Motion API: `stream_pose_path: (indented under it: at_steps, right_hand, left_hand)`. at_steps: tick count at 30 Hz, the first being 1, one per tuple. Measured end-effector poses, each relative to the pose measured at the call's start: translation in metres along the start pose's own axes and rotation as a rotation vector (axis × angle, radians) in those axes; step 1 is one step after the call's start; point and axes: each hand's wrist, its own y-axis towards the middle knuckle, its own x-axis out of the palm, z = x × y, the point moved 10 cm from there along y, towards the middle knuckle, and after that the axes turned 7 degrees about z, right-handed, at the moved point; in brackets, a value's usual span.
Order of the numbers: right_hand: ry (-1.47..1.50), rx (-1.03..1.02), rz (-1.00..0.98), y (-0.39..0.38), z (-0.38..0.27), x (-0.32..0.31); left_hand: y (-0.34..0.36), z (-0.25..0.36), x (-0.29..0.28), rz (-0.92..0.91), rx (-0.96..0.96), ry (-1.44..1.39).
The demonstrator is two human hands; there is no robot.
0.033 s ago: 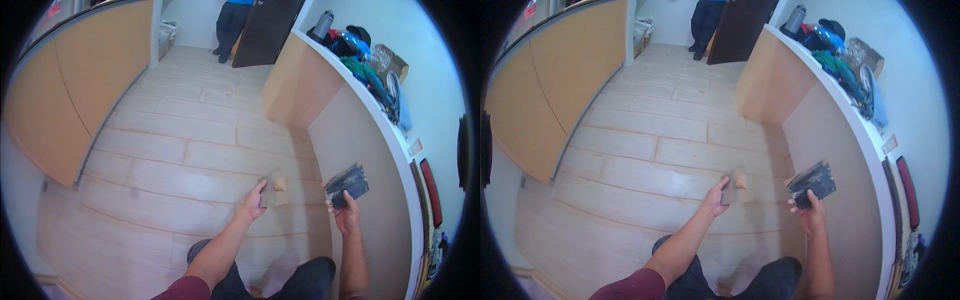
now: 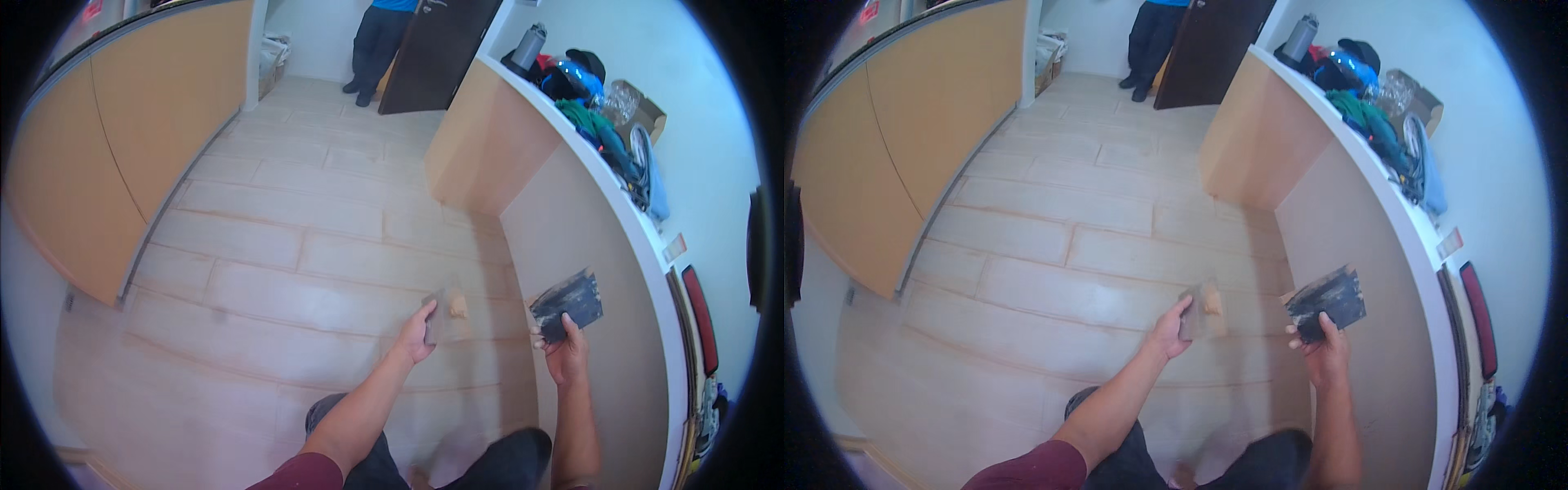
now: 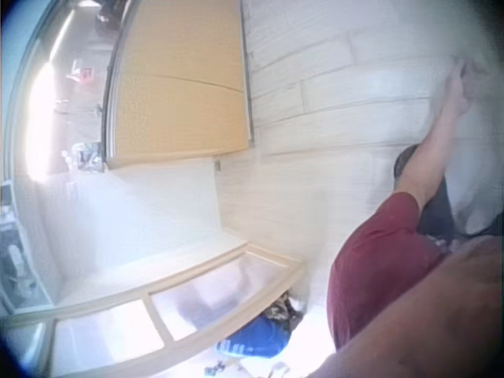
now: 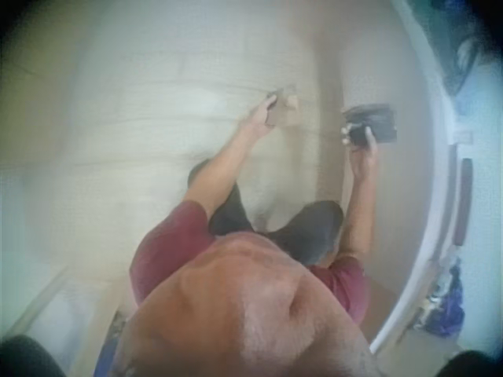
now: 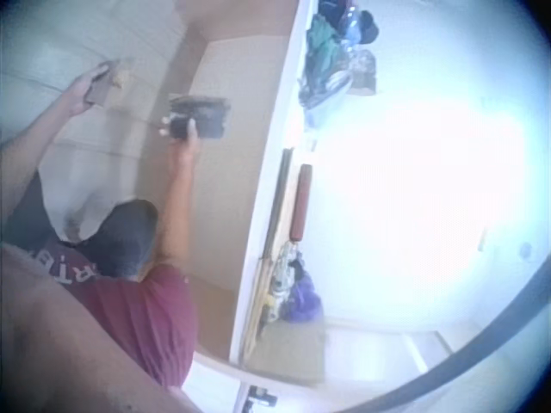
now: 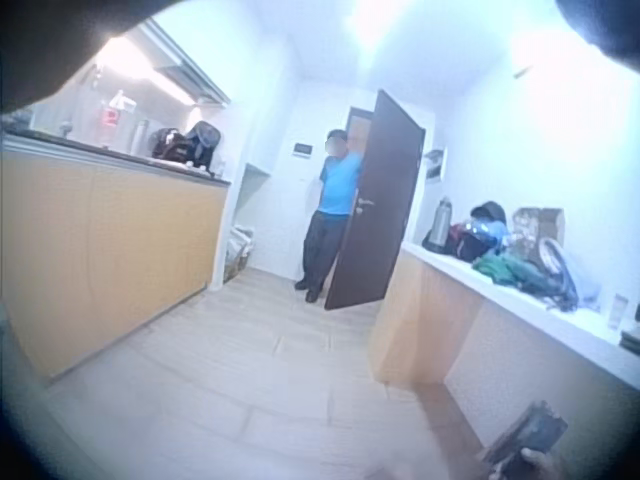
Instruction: The person kneels on a tiled floor and uses a grout float and a smaller tool to apply and smooth grout between light-colored rectangular tiles. They periodically transfer grout from the float to the smaller tool and work along the grout lines, then stand to clean the tools at a sink before resuming the application.
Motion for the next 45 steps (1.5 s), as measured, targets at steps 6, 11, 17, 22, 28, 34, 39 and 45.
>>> stream_pose_path:
  at_steps: [6, 11, 17, 22, 28, 34, 39, 45]
  right_hand:
    - [-0.398, -0.005, -0.346, -0.019, -0.001, 0.078]
    - [-0.922, -0.745, -0.628, -0.029, 0.041, 0.075]
    - [-0.997, -0.899, -0.808, 0.011, 0.147, 0.043]
    - [-0.956, -0.873, -0.874, 0.032, 0.174, 0.07]
    - [-0.964, -0.978, -0.857, 0.078, 0.148, 0.105]
    - [-1.074, -0.87, -0.817, 0.079, 0.185, 0.051]
    - [-1.275, -0.43, -0.462, 0.133, 0.247, -0.092]
    - [-1.553, -0.324, -0.085, 0.171, 0.358, -0.258]
  left_hand:
    - [-0.009, -0.003, -0.014, 0.016, -0.045, 0.058]
    - [-0.027, 0.021, -0.052, 0.189, -0.024, 0.281]
    - [-0.044, 0.069, -0.099, 0.495, 0.058, 0.749]
    - [0.004, 0.081, -0.055, 0.337, 0.06, 0.77]
    - [0.06, 0.118, -0.037, 0.309, 0.117, 0.986]
    - [0.064, 0.113, -0.022, 0.363, 0.146, 0.986]
    - [0.061, 0.159, -0.02, 0.49, 0.298, 0.87]
    - [0.043, 0.16, -0.074, 0.641, 0.327, 0.807]
